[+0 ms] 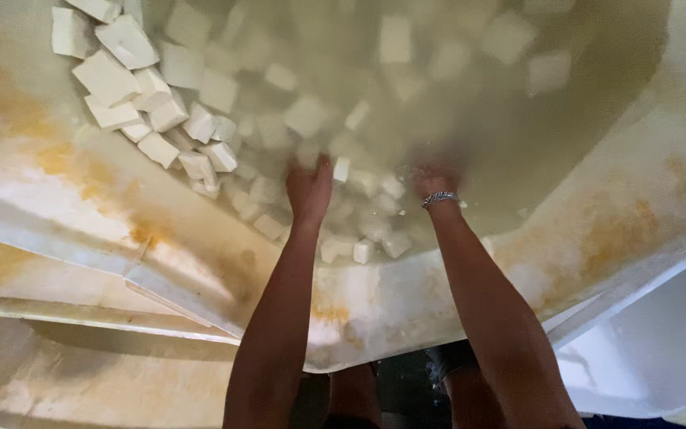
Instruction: The person lifts tofu cubes from a tub of water and arranges them in neat rows in a white plastic tub, transferring handfuls of cubes between tubs and placing them one at a time to fill the rows.
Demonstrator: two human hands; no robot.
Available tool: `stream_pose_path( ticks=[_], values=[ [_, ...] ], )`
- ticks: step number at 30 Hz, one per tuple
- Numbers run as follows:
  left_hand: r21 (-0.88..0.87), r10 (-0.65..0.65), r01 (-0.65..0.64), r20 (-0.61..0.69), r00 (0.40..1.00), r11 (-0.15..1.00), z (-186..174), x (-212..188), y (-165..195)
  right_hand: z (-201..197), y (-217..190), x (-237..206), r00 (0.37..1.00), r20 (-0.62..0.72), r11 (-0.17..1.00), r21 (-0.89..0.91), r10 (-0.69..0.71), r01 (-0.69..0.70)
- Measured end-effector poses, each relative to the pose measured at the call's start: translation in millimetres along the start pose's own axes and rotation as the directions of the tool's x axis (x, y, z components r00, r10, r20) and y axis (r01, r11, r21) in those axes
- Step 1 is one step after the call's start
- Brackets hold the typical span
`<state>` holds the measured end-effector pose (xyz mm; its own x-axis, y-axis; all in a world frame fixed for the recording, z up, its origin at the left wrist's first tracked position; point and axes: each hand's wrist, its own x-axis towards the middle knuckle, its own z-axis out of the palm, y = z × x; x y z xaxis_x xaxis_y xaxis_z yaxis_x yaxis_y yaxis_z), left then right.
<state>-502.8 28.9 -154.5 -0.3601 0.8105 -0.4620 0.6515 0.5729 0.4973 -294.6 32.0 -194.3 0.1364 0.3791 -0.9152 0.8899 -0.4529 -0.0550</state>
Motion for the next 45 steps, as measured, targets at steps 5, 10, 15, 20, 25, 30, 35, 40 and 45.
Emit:
stream_pose_path(
  ticks=[5,10,15,20,25,30,35,40,45],
  values=[
    [-0.213,-0.346,0.455,0.403,0.847,0.865,14.1,5.0,-9.5,6.1,10.0,20.3,0.999,-0.048,1.000,-0.026,-0.012,0.011],
    [0.078,-0.233,0.229,0.550,0.802,0.970,23.5,8.5,-13.8,7.8,20.4,28.2,0.996,-0.064,0.998,-0.028,-0.058,0.056],
    [-0.251,-0.390,0.666,0.647,0.655,0.702,27.3,6.7,-18.0,3.5,34.5,35.9,0.996,-0.039,0.988,0.127,-0.082,0.086],
    [-0.368,-0.266,0.742,0.769,0.582,0.561,32.8,6.6,-20.5,1.6,44.4,42.8,0.989,0.013,0.951,0.280,-0.144,0.135],
    [-0.320,-0.264,0.861,0.858,0.440,0.396,41.8,13.1,-27.7,4.0,53.8,48.5,0.982,0.046,0.914,0.377,-0.182,0.152],
    [-0.304,-0.128,0.932,0.935,0.332,0.198,48.5,16.8,-30.0,6.1,60.9,56.6,0.979,0.043,0.888,0.432,-0.198,0.160],
    [-0.315,-0.065,0.941,0.944,0.325,0.122,51.2,24.1,-32.1,4.9,64.9,63.0,0.979,0.026,0.865,0.474,-0.201,0.165],
    [-0.288,-0.195,0.932,0.923,0.332,0.221,54.5,27.4,-36.0,4.9,73.9,67.0,0.979,0.033,0.818,0.555,-0.203,0.151],
    [-0.237,-0.173,0.952,0.947,0.271,0.194,53.9,26.1,-39.5,7.5,78.3,69.9,0.965,0.116,0.673,0.736,-0.235,0.075]
  ],
)
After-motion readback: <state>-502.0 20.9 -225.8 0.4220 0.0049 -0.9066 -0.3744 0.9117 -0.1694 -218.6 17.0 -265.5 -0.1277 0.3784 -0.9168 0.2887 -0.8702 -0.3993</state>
